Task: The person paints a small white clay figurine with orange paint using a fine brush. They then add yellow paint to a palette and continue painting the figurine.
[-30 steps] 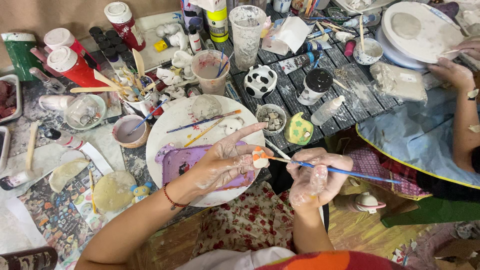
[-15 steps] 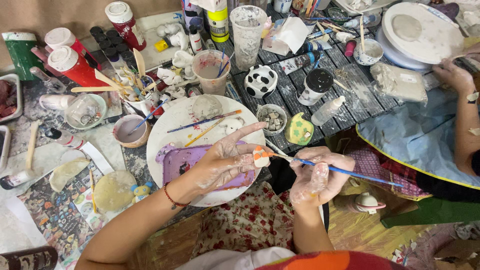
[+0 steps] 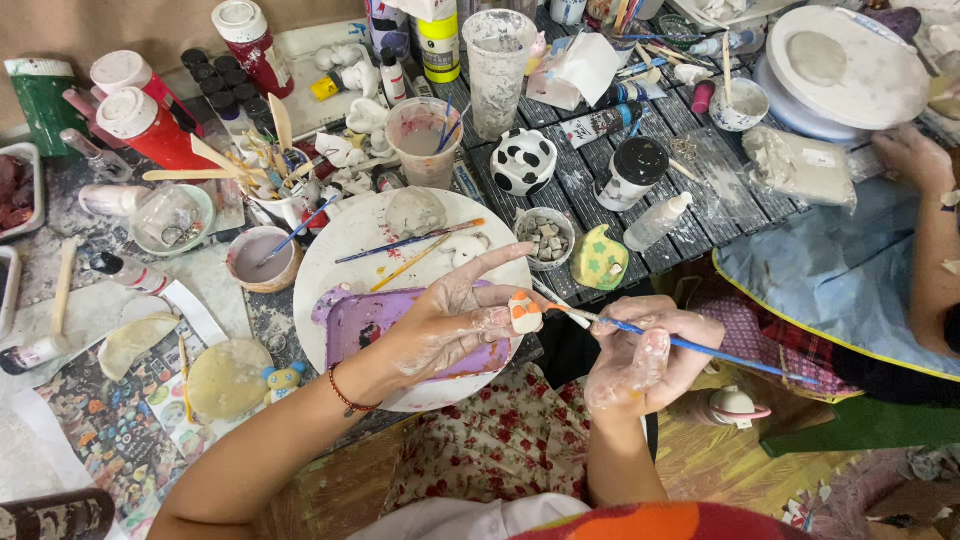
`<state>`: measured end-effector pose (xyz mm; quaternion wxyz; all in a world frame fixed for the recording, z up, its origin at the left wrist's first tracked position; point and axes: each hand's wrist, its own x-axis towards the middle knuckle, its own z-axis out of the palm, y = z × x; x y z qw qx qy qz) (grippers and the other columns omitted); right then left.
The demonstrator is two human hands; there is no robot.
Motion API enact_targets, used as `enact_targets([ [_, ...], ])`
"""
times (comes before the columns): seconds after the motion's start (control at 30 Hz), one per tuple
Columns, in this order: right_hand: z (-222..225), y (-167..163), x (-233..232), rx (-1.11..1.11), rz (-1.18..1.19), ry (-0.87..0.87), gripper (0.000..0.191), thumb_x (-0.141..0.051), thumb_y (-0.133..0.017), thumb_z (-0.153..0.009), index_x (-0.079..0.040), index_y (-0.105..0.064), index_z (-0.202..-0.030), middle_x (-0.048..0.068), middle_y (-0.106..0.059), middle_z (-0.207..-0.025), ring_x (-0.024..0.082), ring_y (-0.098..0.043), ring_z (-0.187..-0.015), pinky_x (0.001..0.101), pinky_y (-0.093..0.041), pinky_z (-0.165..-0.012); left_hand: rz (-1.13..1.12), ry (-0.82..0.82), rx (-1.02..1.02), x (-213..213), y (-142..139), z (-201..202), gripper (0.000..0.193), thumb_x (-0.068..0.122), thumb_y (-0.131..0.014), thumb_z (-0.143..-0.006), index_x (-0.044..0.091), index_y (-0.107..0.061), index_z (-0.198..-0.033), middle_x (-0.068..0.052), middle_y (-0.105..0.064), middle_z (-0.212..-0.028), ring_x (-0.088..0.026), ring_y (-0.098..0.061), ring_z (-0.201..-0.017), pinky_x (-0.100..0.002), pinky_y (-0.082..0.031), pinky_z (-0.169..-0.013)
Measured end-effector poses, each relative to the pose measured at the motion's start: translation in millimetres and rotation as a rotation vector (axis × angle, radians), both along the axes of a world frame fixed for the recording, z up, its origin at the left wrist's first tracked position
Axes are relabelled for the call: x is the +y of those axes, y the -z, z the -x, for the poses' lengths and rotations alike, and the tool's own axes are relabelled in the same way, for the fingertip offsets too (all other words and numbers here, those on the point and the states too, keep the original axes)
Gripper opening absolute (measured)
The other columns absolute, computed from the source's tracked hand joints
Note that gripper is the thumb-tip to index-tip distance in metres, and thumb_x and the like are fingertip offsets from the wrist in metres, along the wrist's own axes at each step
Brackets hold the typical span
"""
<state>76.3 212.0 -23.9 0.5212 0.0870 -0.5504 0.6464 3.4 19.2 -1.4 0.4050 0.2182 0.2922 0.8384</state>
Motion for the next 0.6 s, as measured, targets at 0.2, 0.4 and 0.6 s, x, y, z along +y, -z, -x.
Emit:
enact_targets([
  [0.2, -3.9, 2.0, -3.7, -0.05, -0.054, -0.004, 0.035, -0.032, -0.06, -0.111, -0.003, -0.04, -0.111, 0.015, -0.055, -0.086, 0.021, -0.059, -0.07, 0.0254, -0.053, -0.054, -0.011, 0.006, 0.02, 2.0, 1.1, 1.6, 0.086, 0.0, -0.068, -0.094, 0.002, -0.022, -0.167, -0.025, -0.063, -0.136, -0.023, -0.068, -0.117, -0.032, -0.055, -0.102],
  [0.4, -0.3, 0.4, -1.3, 0.003, 0.038, -0.038, 0.032, -0.031, -0.06, -0.112, -0.005, -0.041, -0.113, 0.016, -0.058, -0.085, 0.017, -0.056, -0.064, 0.0227, -0.05, -0.054, -0.021, 0.008, 0.013, 0.0, 1.6, 1.2, 0.086, -0.001, -0.068, -0.096, 0.003, -0.022, -0.168, -0.024, -0.062, -0.136, -0.022, -0.067, -0.116, -0.03, -0.055, -0.1],
  [0.6, -5.5, -0.2, -3.4, -0.056, 0.0, -0.059, 0.033, -0.03, -0.061, -0.112, -0.004, -0.04, -0.115, 0.016, -0.055, -0.087, 0.021, -0.056, -0.071, 0.0262, -0.051, -0.055, 0.023, -0.001, 0.006, 2.0, -0.4, 1.5, 0.086, 0.0, -0.069, -0.094, 0.002, -0.023, -0.166, -0.025, -0.063, -0.135, -0.023, -0.068, -0.117, -0.031, -0.055, -0.1],
])
